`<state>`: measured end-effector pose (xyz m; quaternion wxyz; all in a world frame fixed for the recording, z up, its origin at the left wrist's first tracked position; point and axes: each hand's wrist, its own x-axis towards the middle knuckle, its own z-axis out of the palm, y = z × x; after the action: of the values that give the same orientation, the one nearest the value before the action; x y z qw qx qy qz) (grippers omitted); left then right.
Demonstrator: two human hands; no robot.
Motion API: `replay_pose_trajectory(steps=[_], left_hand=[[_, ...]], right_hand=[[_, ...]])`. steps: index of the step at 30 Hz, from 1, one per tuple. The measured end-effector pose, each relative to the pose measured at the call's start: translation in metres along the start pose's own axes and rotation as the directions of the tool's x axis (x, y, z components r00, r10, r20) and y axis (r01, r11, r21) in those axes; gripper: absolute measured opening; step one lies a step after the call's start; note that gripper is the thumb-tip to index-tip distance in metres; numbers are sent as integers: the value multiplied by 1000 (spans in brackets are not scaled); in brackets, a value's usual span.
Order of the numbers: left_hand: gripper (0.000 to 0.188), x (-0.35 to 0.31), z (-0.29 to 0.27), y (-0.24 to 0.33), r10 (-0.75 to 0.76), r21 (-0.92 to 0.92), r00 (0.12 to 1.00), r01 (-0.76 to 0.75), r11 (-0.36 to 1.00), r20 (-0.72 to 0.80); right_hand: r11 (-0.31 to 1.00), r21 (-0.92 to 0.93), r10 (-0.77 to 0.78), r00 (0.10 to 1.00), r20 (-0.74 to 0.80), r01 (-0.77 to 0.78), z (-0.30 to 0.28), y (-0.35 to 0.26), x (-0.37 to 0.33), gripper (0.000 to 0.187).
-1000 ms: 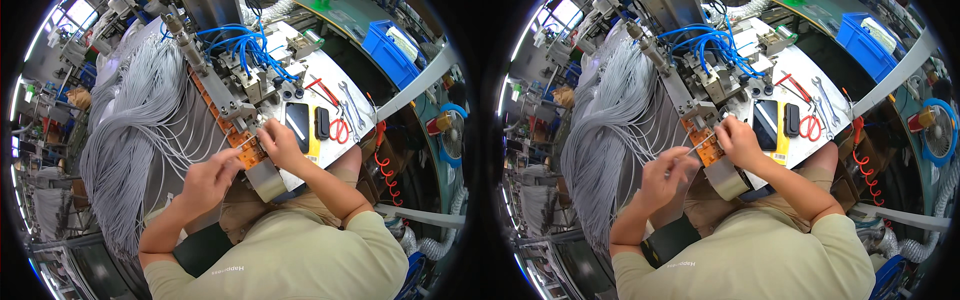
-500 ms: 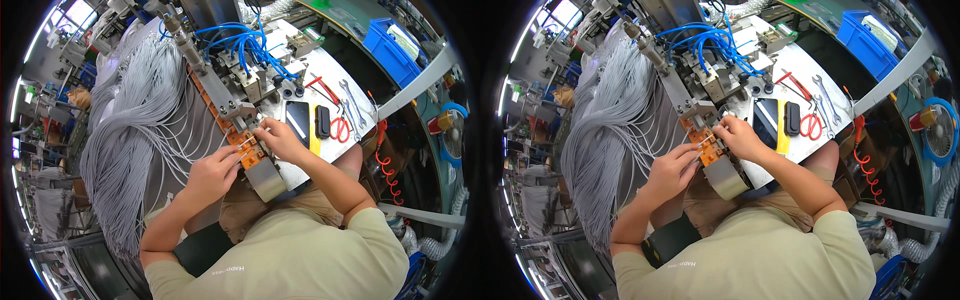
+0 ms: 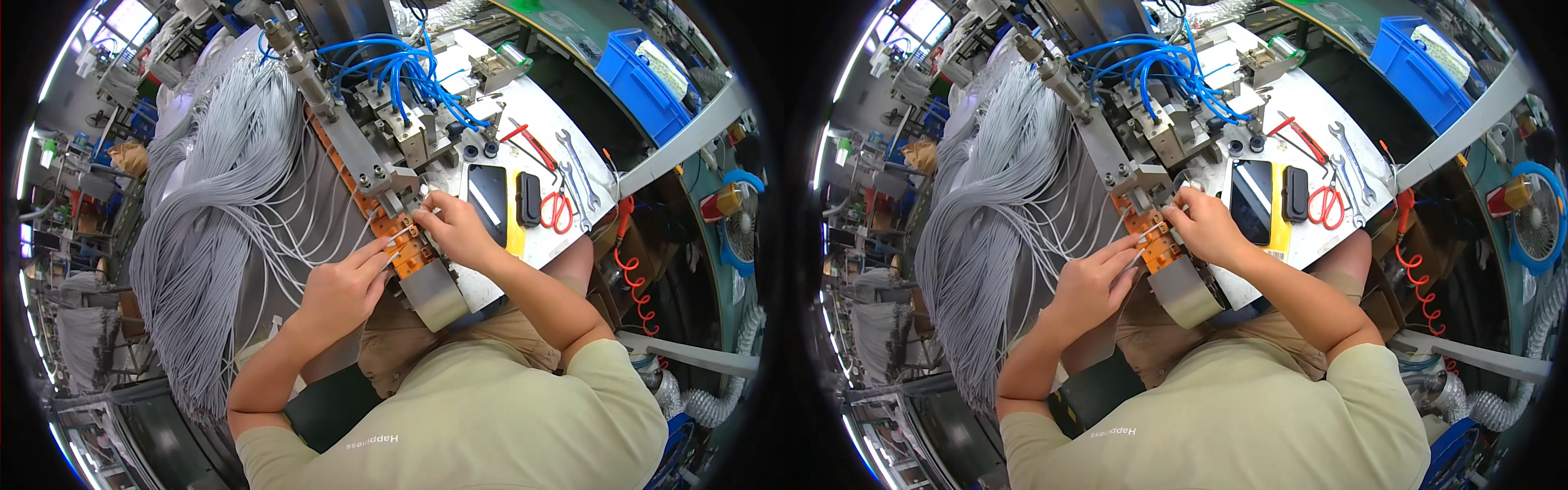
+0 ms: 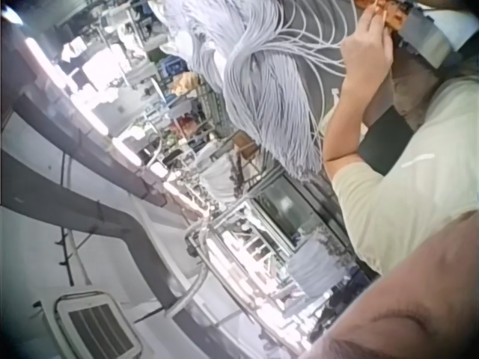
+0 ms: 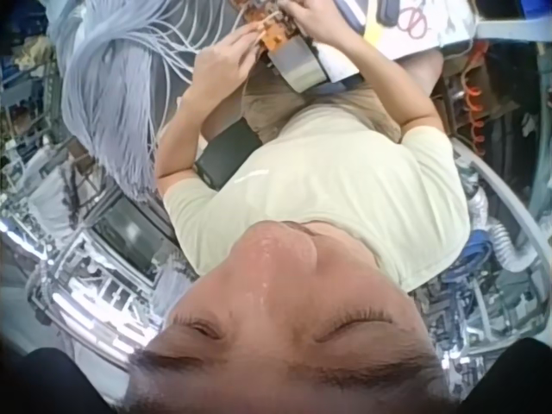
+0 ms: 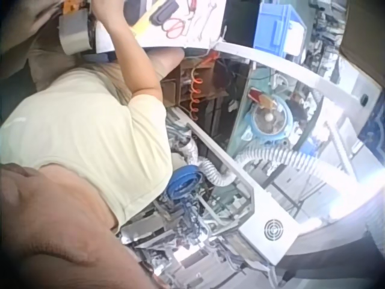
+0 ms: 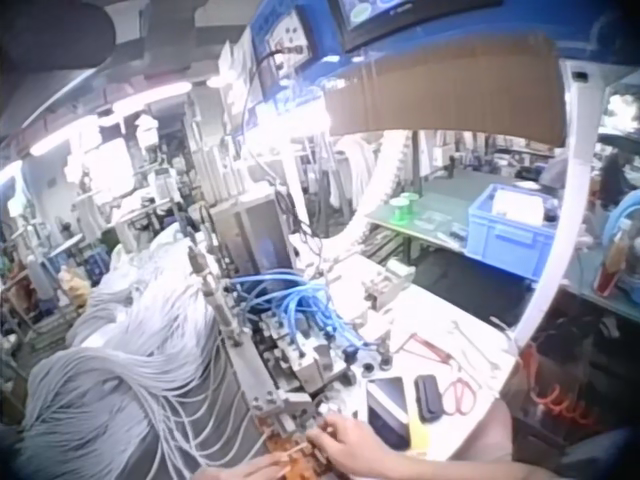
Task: The person arranges a bundle of cables on a workstation and inserts individual wire ends one by one into a machine fixture by hand.
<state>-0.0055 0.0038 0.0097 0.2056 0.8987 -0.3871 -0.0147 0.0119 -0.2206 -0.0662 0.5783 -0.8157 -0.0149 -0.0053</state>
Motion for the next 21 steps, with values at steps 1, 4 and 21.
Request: replay_pose_trajectory(steps=[1,4,21], left_hand=[[27,0,0,0,-2,1,1000,2,1000,0],[27,2,3,-2,1,-14,1000,-1,1000,-21],[25,3,4,3,76,22,994,-74,997,-77]], right_hand=[[992,109,66,998,23,-68,2,7,0,22],[928,310,188,978,91,-207,4,13,-1,22],[997,68,-38,999,6,38,-5,-4,-10,21]])
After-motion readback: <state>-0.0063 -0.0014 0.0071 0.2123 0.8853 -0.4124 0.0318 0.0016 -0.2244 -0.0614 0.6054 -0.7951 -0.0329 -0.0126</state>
